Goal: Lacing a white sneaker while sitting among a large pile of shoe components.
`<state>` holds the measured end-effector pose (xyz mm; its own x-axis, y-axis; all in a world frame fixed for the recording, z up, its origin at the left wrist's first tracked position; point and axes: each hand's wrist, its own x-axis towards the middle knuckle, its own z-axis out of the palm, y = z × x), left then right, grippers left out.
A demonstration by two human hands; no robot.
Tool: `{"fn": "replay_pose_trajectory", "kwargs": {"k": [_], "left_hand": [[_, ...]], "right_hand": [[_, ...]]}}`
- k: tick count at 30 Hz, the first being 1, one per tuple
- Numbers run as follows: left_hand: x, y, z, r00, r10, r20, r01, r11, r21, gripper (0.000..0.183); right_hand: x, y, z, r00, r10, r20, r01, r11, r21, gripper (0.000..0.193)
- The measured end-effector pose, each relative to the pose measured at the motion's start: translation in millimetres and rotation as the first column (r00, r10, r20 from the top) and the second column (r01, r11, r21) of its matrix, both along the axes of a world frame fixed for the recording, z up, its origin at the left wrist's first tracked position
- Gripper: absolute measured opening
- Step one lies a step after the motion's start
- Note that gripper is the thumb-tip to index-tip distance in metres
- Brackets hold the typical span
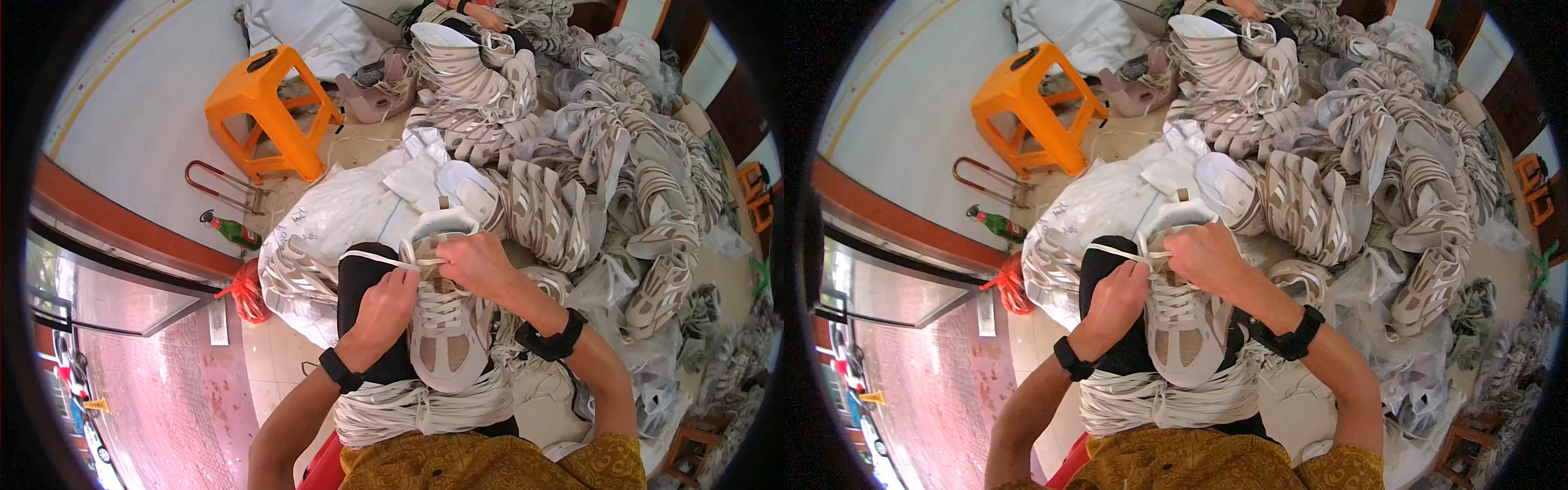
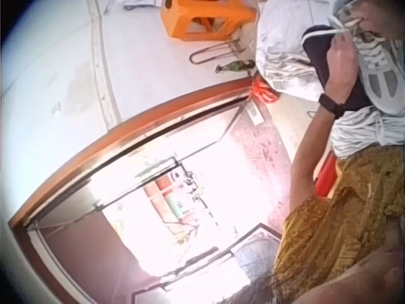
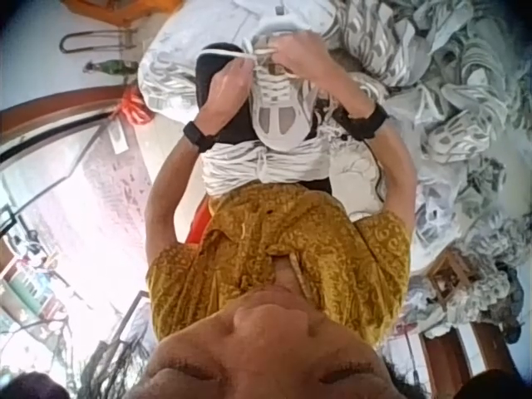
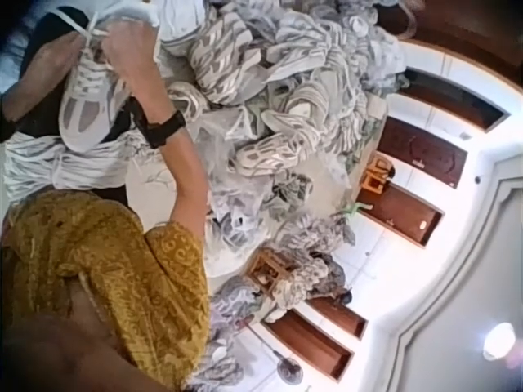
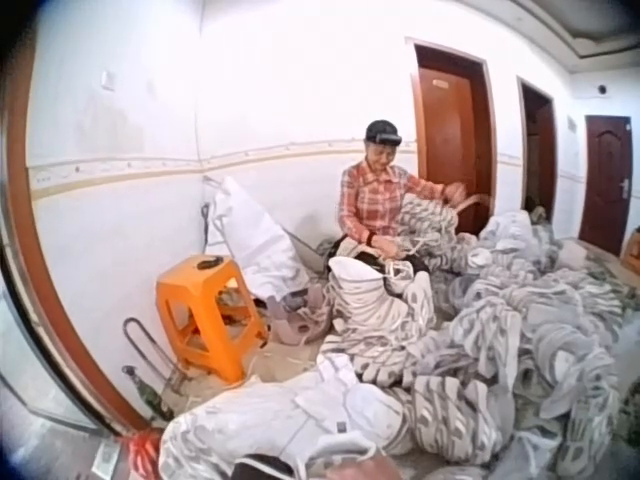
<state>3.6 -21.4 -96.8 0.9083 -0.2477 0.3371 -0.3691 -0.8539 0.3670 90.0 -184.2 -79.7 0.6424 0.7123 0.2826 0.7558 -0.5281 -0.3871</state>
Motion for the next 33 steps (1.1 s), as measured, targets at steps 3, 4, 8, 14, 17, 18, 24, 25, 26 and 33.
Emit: {"fn": "replay_pose_trajectory", "kwargs": {"k": [3,4,8,14,17,18,24,25,26,33], "left_hand": [[0.9,-4.6,-2.6,0.997,0.057,0.053,-0.058,0.998,0.003,0.009],[0.5,-6.9,-2.6,0.981,0.187,-0.053,-0.194,0.959,-0.206,0.008],[-4.6,-19.5,-3.9,0.912,0.354,-0.206,-0.409,0.815,-0.410,0.007],[-2.7,-18.2,-16.7,0.972,0.208,0.105,-0.231,0.926,0.298,0.010],[-4.5,-17.9,-2.1,0.968,0.247,-0.049,-0.224,0.934,0.278,0.010],[-6.9,-16.4,0.9,0.968,0.248,-0.048,-0.225,0.934,0.276,0.010],[-8.9,-1.4,10.0,0.942,0.205,-0.267,-0.164,0.972,0.166,0.005],[-6.5,3.0,13.3,0.980,0.159,-0.119,-0.150,0.985,0.085,0.007],[-3.2,6.2,17.3,0.992,0.121,0.035,-0.121,0.993,0.007,0.012],[25.0,17.7,36.0,0.966,0.071,-0.250,-0.038,0.990,0.135,0.026]], "right_hand": [[-0.8,2.9,6.1,1.000,0.002,0.015,-0.002,1.000,-0.002,0.008],[-2.1,4.2,7.4,0.999,0.005,0.042,-0.005,1.000,0.001,0.008],[-7.2,15.0,1.9,0.978,0.044,0.204,-0.044,0.999,-0.006,0.007],[6.5,-8.8,-4.2,0.929,0.083,0.359,-0.043,0.992,-0.119,0.008],[9.1,-17.4,-7.0,0.862,0.098,0.498,-0.100,0.995,-0.023,0.008],[9.9,-20.7,-4.9,0.861,0.099,0.499,-0.100,0.995,-0.025,0.008],[21.6,-41.7,-13.7,0.816,0.119,0.566,-0.104,0.993,-0.060,0.009],[23.1,-42.7,-15.9,0.861,0.077,0.504,-0.060,0.997,-0.050,0.007],[23.4,-44.4,-17.0,0.898,0.032,0.438,-0.015,0.999,-0.044,0.007],[-16.7,-51.0,11.7,0.942,0.075,-0.328,-0.014,0.983,0.185,0.013]]}}
